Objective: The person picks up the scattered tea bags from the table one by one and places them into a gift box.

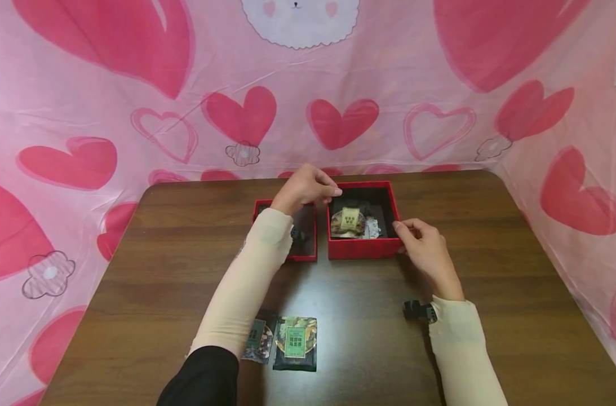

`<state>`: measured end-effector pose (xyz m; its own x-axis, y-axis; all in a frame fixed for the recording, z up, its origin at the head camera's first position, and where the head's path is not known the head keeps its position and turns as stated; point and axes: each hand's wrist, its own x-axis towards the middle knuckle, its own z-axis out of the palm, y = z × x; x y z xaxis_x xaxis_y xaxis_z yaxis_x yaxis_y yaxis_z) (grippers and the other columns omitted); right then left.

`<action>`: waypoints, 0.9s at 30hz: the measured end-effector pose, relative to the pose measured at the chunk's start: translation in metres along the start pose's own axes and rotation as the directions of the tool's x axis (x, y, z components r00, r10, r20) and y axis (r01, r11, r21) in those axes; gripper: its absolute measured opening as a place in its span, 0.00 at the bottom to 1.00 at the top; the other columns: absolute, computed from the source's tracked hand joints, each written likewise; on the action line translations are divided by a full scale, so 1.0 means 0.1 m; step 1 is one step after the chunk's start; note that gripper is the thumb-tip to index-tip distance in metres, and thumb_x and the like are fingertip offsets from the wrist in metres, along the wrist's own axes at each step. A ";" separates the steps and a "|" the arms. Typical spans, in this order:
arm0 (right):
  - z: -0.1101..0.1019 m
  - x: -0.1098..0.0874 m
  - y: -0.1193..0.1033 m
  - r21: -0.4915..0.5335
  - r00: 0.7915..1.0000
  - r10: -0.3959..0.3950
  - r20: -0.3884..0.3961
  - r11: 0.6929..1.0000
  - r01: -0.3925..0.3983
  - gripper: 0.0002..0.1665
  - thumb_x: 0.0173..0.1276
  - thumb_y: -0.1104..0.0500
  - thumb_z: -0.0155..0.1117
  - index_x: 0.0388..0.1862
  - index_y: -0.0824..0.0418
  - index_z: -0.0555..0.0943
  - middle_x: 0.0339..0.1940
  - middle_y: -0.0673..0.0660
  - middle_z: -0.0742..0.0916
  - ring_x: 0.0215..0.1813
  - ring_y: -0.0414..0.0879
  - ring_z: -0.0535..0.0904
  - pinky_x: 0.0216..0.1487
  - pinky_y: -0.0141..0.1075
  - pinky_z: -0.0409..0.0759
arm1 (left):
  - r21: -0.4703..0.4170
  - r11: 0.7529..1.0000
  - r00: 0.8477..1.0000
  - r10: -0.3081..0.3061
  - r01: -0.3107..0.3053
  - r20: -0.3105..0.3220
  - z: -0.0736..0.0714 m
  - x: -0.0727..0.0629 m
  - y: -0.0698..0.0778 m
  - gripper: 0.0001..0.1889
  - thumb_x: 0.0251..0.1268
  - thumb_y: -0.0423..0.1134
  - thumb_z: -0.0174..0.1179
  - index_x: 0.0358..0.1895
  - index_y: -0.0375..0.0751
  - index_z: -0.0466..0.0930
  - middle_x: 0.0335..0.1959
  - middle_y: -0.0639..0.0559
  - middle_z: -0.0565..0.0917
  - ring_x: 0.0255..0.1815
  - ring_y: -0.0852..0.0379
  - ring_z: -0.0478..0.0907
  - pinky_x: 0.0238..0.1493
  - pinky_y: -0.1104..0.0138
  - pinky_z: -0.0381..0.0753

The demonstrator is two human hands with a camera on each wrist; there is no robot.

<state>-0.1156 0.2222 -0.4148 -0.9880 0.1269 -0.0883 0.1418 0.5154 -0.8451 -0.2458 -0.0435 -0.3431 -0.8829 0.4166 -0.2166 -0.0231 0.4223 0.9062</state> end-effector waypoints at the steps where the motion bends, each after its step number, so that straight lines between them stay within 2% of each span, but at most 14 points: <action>1: 0.00 0.00 0.00 -0.001 1.000 -0.005 -0.001 1.000 0.005 0.32 0.75 0.38 0.57 0.56 0.65 0.81 0.39 0.63 0.85 0.38 0.59 0.83 0.36 0.37 0.81 | 0.002 1.000 1.000 -0.004 0.004 -0.006 -0.02 -0.02 -0.01 0.08 0.61 0.36 0.73 0.38 0.35 0.90 0.33 0.40 0.87 0.33 0.44 0.82 0.45 0.50 0.83; 4: -0.01 0.00 0.00 -0.003 1.000 -0.006 0.004 1.000 0.006 0.34 0.75 0.36 0.56 0.56 0.65 0.81 0.40 0.63 0.84 0.39 0.59 0.82 0.36 0.36 0.81 | -0.023 1.000 1.000 -0.015 0.015 -0.017 -0.08 -0.07 -0.02 0.08 0.58 0.37 0.75 0.37 0.36 0.91 0.35 0.39 0.87 0.36 0.42 0.83 0.51 0.49 0.83; 9: -0.01 -0.01 0.00 -0.016 1.000 0.005 0.014 1.000 -0.005 0.36 0.74 0.33 0.54 0.58 0.64 0.80 0.41 0.62 0.84 0.40 0.60 0.81 0.38 0.38 0.80 | -0.049 0.999 1.000 -0.010 0.010 -0.006 -0.17 -0.13 -0.05 0.08 0.58 0.36 0.75 0.37 0.36 0.91 0.38 0.41 0.87 0.42 0.36 0.83 0.51 0.52 0.83; 17: -0.02 0.00 -0.01 -0.026 1.000 0.003 0.024 1.000 -0.002 0.37 0.75 0.33 0.53 0.59 0.64 0.80 0.42 0.63 0.84 0.41 0.60 0.82 0.38 0.38 0.80 | -0.025 0.999 0.999 0.045 -0.045 -0.006 -0.24 -0.25 -0.08 0.07 0.59 0.35 0.74 0.37 0.35 0.90 0.36 0.42 0.88 0.38 0.39 0.84 0.41 0.61 0.86; 22: -0.01 0.00 0.00 -0.043 1.000 -0.018 0.004 0.999 0.018 0.34 0.75 0.35 0.54 0.57 0.64 0.81 0.39 0.62 0.84 0.38 0.59 0.83 0.36 0.37 0.80 | 0.012 1.000 1.000 0.028 -0.028 -0.011 -0.28 -0.35 -0.11 0.08 0.59 0.36 0.74 0.38 0.36 0.90 0.38 0.38 0.88 0.37 0.40 0.84 0.45 0.56 0.85; 27: -0.01 0.00 0.00 -0.046 1.000 -0.012 0.009 0.999 0.013 0.35 0.75 0.35 0.54 0.57 0.64 0.81 0.40 0.62 0.85 0.38 0.59 0.83 0.36 0.38 0.80 | 0.060 0.998 1.000 0.005 -0.004 -0.011 -0.35 -0.44 -0.16 0.09 0.58 0.39 0.75 0.38 0.40 0.91 0.38 0.42 0.88 0.40 0.40 0.84 0.51 0.51 0.83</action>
<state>-0.1155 0.2230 -0.4139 -0.9901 0.1128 -0.0829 0.1320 0.5553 -0.8211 -0.2229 -0.0965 -0.3353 -0.8881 0.4100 -0.2080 0.0090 0.4679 0.8837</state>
